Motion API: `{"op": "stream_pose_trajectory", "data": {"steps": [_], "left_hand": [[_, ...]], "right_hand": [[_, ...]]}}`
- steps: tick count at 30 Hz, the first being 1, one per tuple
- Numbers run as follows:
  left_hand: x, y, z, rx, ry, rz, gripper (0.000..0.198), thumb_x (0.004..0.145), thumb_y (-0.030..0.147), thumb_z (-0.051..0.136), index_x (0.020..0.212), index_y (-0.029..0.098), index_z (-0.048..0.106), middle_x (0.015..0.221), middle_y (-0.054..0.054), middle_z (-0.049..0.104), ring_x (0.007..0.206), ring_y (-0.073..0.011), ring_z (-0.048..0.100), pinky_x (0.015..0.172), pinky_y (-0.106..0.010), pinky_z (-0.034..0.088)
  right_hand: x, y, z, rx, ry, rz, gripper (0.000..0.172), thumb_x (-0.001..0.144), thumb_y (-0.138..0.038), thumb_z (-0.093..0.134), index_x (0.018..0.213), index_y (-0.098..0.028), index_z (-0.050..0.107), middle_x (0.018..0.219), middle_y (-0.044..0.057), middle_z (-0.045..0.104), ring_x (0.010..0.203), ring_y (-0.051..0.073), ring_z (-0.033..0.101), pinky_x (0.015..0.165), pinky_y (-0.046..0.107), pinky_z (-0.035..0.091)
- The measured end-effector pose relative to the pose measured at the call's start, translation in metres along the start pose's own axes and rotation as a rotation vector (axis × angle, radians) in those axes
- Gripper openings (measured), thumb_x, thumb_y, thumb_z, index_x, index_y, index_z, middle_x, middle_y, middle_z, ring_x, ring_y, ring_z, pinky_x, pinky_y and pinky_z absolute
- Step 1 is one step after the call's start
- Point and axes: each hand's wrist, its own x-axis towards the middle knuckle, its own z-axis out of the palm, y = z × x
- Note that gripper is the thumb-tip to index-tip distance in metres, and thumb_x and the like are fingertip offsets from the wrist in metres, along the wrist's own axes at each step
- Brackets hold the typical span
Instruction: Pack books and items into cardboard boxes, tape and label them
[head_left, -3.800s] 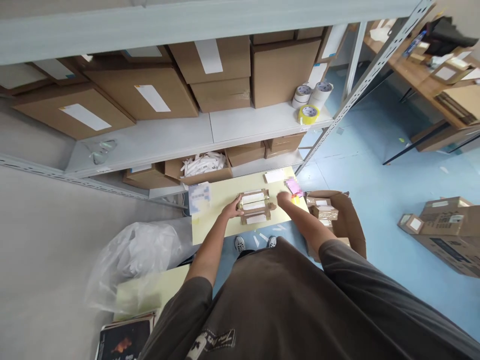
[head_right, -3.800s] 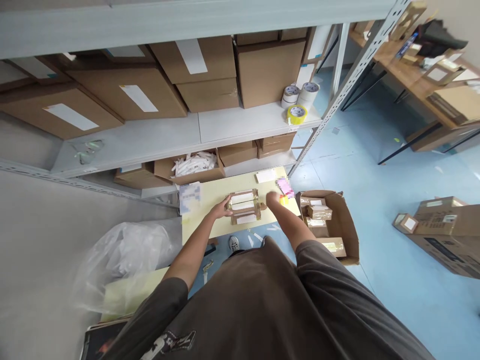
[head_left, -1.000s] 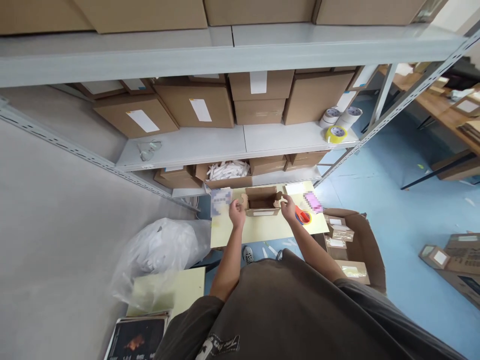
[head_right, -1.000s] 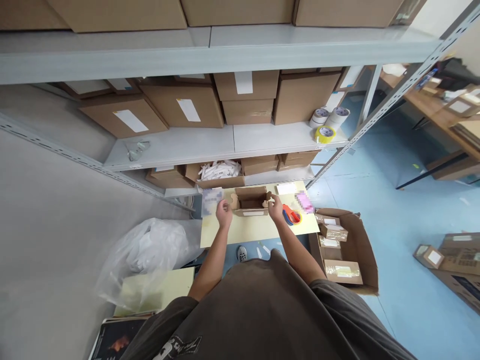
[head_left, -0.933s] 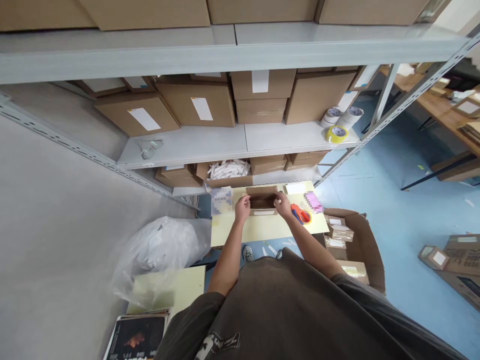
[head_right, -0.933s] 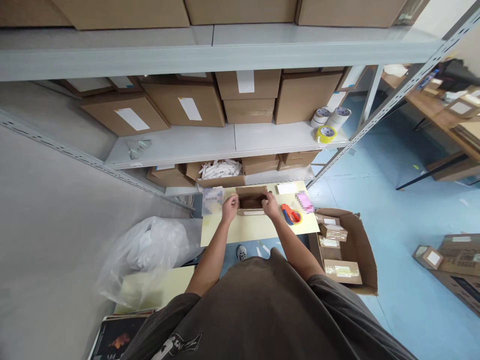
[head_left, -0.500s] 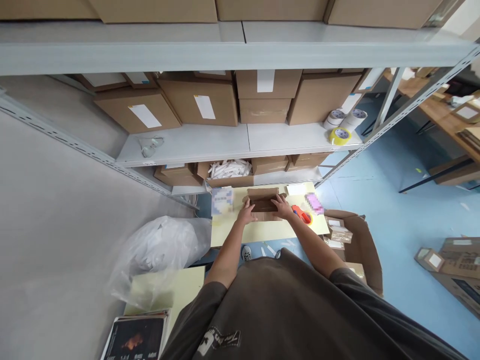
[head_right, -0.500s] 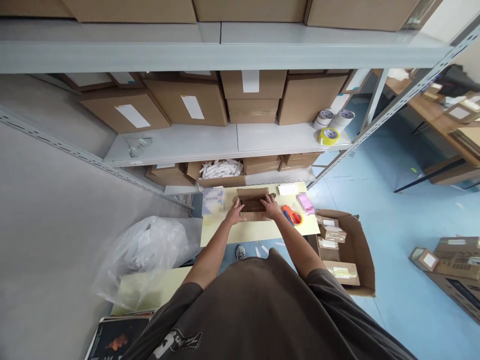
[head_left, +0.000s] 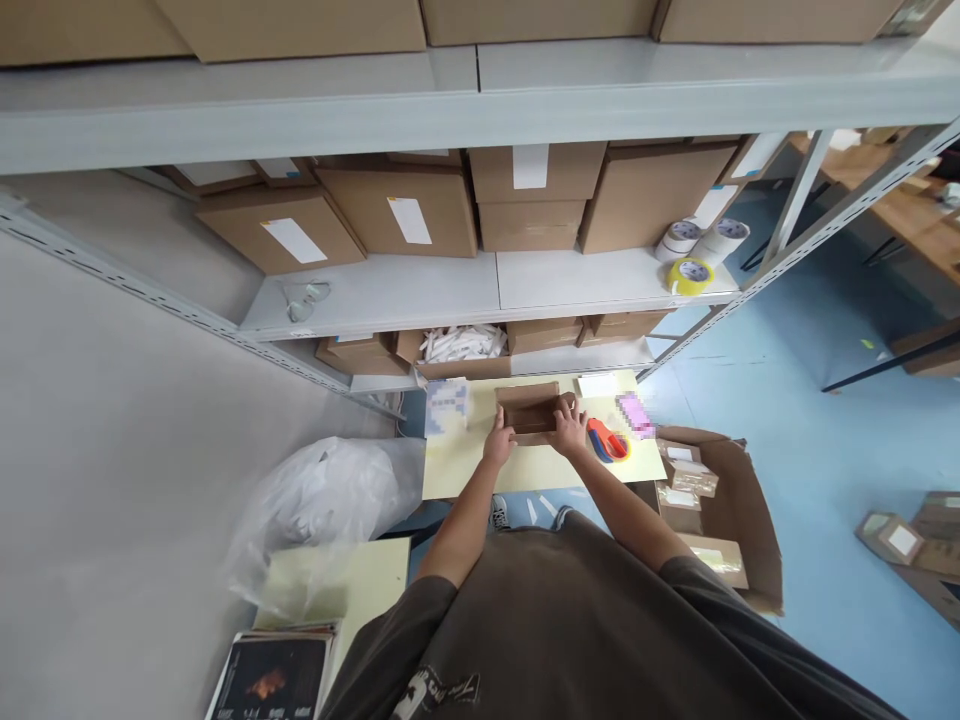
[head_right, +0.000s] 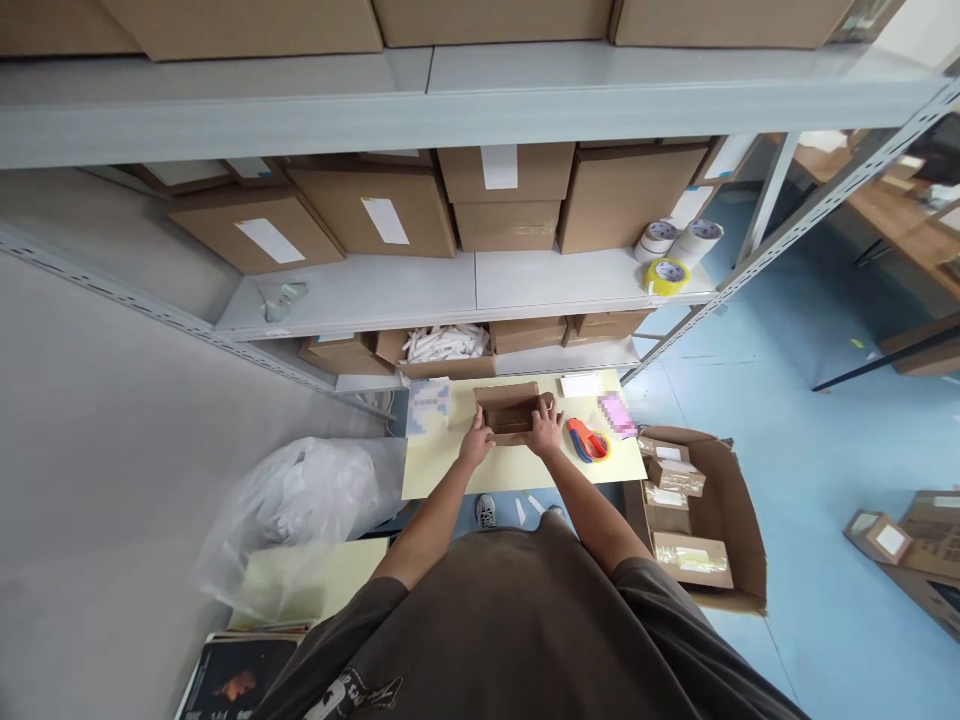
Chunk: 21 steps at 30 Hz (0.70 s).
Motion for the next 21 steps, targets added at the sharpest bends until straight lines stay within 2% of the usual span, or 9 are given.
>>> {"op": "stream_pose_trajectory", "data": {"steps": [3,5,7,10,12,14,17,19,21], "left_hand": [[0.004,0.006,0.002,0.02,-0.002,-0.03,0.012,0.084,0.007,0.077,0.087,0.019,0.073,0.185,-0.006,0.007,0.167,-0.0342,0.025,0.126,-0.052,0.044],[0.004,0.01,0.007,0.017,-0.001,-0.033,0.012,0.082,0.011,0.082,0.088,0.019,0.075,0.185,-0.005,0.007,0.167,-0.0341,0.026,0.127,-0.052,0.043],[0.003,0.012,0.012,-0.005,0.009,-0.027,0.014,0.08,0.015,0.085,0.091,0.021,0.078,0.184,-0.002,0.008,0.166,-0.0338,0.028,0.128,-0.053,0.043],[0.002,0.014,0.018,-0.045,0.043,-0.037,0.015,0.079,0.013,0.081,0.089,0.024,0.08,0.184,0.006,0.008,0.163,-0.0336,0.036,0.128,-0.054,0.043],[0.002,0.013,0.02,-0.059,0.058,-0.043,0.018,0.079,0.009,0.078,0.087,0.024,0.08,0.183,0.008,0.008,0.162,-0.0339,0.038,0.127,-0.053,0.044],[0.001,0.013,0.022,-0.054,0.069,-0.046,0.02,0.079,0.007,0.077,0.088,0.024,0.08,0.183,0.007,0.01,0.163,-0.0342,0.036,0.126,-0.053,0.045],[0.0,0.013,0.026,-0.044,0.095,-0.052,0.021,0.082,0.007,0.076,0.095,0.023,0.08,0.183,0.004,0.013,0.163,-0.0333,0.035,0.125,-0.054,0.047],[0.0,0.013,0.029,-0.041,0.105,-0.04,0.022,0.084,0.007,0.073,0.097,0.023,0.08,0.183,0.004,0.012,0.163,-0.0318,0.036,0.124,-0.05,0.047],[0.001,0.012,0.03,-0.032,0.095,-0.02,0.025,0.085,0.006,0.072,0.102,0.023,0.081,0.183,0.003,0.011,0.165,-0.0304,0.032,0.126,-0.046,0.046]], "right_hand": [[0.013,-0.015,-0.012,0.068,0.113,-0.057,0.055,0.092,-0.022,0.063,0.147,-0.016,0.061,0.175,0.019,0.036,0.169,0.041,0.003,0.132,0.069,0.005],[0.025,-0.018,-0.019,0.143,0.056,-0.205,0.059,0.093,-0.017,0.056,0.151,-0.018,0.059,0.172,0.016,0.043,0.169,0.036,0.01,0.134,0.061,0.012],[0.038,-0.015,-0.02,0.18,-0.046,-0.297,0.068,0.091,-0.014,0.055,0.158,-0.021,0.053,0.175,0.012,0.04,0.169,0.033,0.012,0.135,0.057,0.016],[0.053,-0.005,-0.014,0.134,-0.14,-0.248,0.084,0.086,-0.012,0.059,0.168,-0.021,0.04,0.181,0.013,0.027,0.169,0.035,0.009,0.134,0.06,0.011],[0.061,0.002,-0.008,0.082,-0.173,-0.221,0.092,0.083,-0.01,0.061,0.17,-0.02,0.035,0.18,0.015,0.026,0.169,0.036,0.01,0.134,0.06,0.008],[0.067,0.007,-0.005,0.035,-0.196,-0.225,0.091,0.082,-0.008,0.062,0.169,-0.018,0.038,0.176,0.018,0.035,0.166,0.037,0.018,0.134,0.06,0.006],[0.072,0.01,-0.006,-0.027,-0.236,-0.22,0.079,0.087,-0.011,0.059,0.164,-0.019,0.046,0.164,0.021,0.049,0.157,0.038,0.034,0.133,0.062,0.009],[0.072,0.01,-0.009,-0.081,-0.255,-0.214,0.078,0.089,-0.013,0.057,0.166,-0.021,0.044,0.165,0.02,0.049,0.157,0.038,0.034,0.132,0.064,0.011],[0.068,0.004,-0.012,-0.146,-0.235,-0.157,0.082,0.09,-0.015,0.056,0.17,-0.021,0.038,0.171,0.019,0.042,0.162,0.039,0.025,0.131,0.068,0.011]]}}
